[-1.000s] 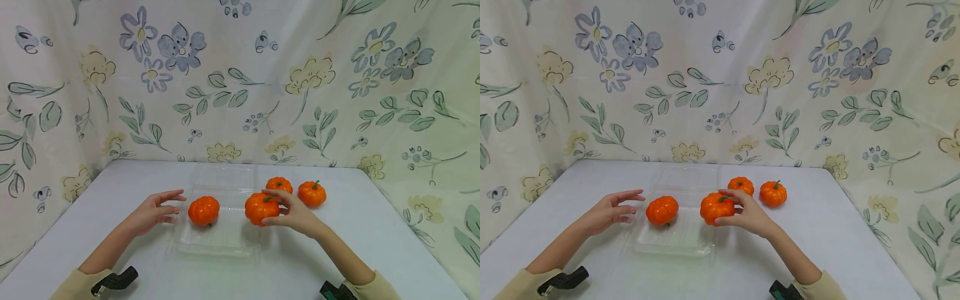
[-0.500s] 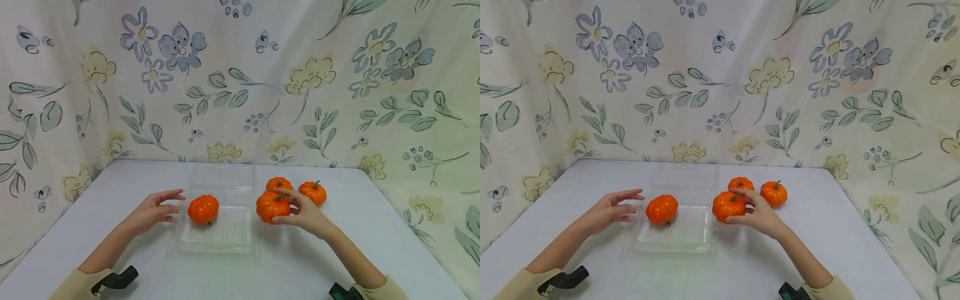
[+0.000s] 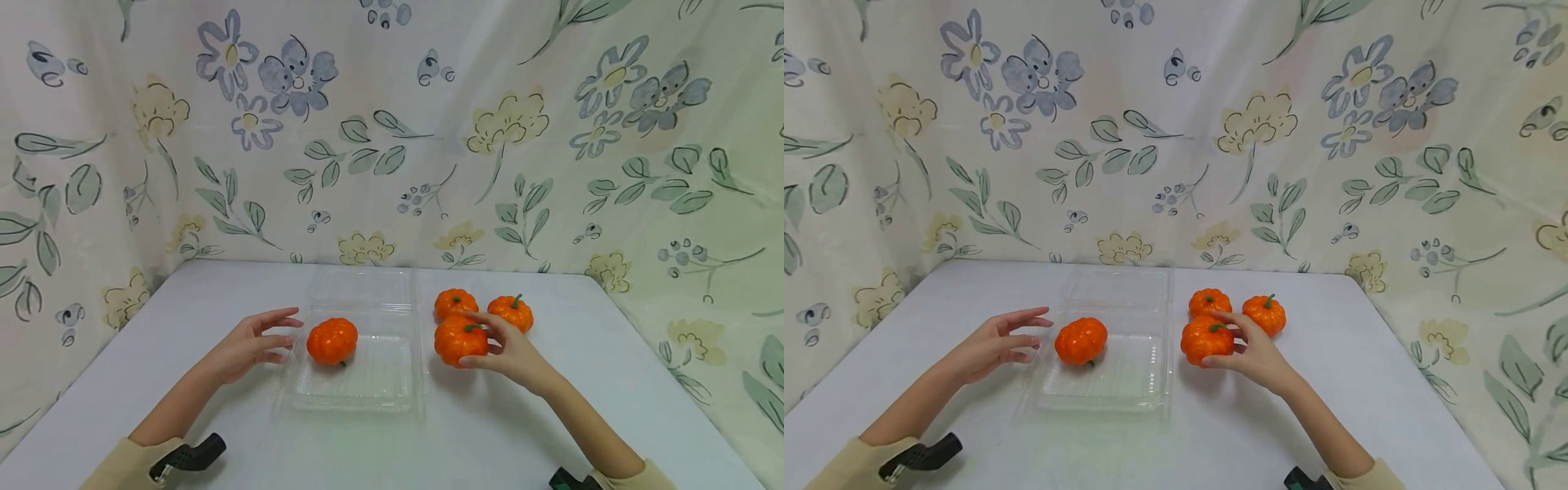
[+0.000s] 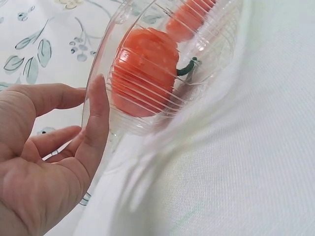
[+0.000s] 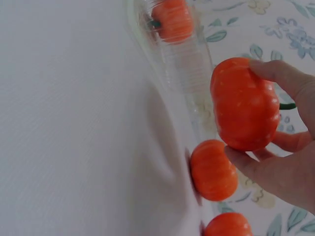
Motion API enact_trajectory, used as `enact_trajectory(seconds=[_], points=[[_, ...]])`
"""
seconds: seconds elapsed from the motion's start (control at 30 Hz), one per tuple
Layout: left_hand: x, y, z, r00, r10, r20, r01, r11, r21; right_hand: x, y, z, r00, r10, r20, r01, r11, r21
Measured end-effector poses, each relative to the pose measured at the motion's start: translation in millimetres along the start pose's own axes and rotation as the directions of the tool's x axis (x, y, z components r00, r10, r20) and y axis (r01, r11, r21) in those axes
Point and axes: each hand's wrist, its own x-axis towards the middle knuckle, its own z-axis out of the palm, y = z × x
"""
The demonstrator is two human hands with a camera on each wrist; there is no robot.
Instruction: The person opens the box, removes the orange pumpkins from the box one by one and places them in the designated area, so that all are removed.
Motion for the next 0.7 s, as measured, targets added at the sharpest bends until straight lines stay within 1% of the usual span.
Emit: enact_trajectory(seconds=[0.13,0.3,0.53,0.7], points=[[-0.1,0.1,-1.3,1.0,-0.008,0.0,0.008,1.0,0.002,-2.3,5.9,-1.9,1.0,0.012,-0.001,-0.012,1.0,0.002],[0.0,-0.3,-3.0,1.0,-0.007,0.022,0.007,1.0,-0.007,-4.3,11.0,-2.8,0.999,0.034,0.0,-0.034,0.999,0.017],[0.5,-0.5,-3.5,0.999,-0.016,0.041,0.016,1.0,-0.003,-5.4,16.8,-3.4,1.0,0.029,-0.003,-0.029,1.0,0.007],[0.4,-0.6,-3.2,0.999,-0.018,0.051,0.018,1.0,0.0,-6.3,19.2,-3.9,0.999,0.049,-0.006,-0.049,0.999,-0.004]])
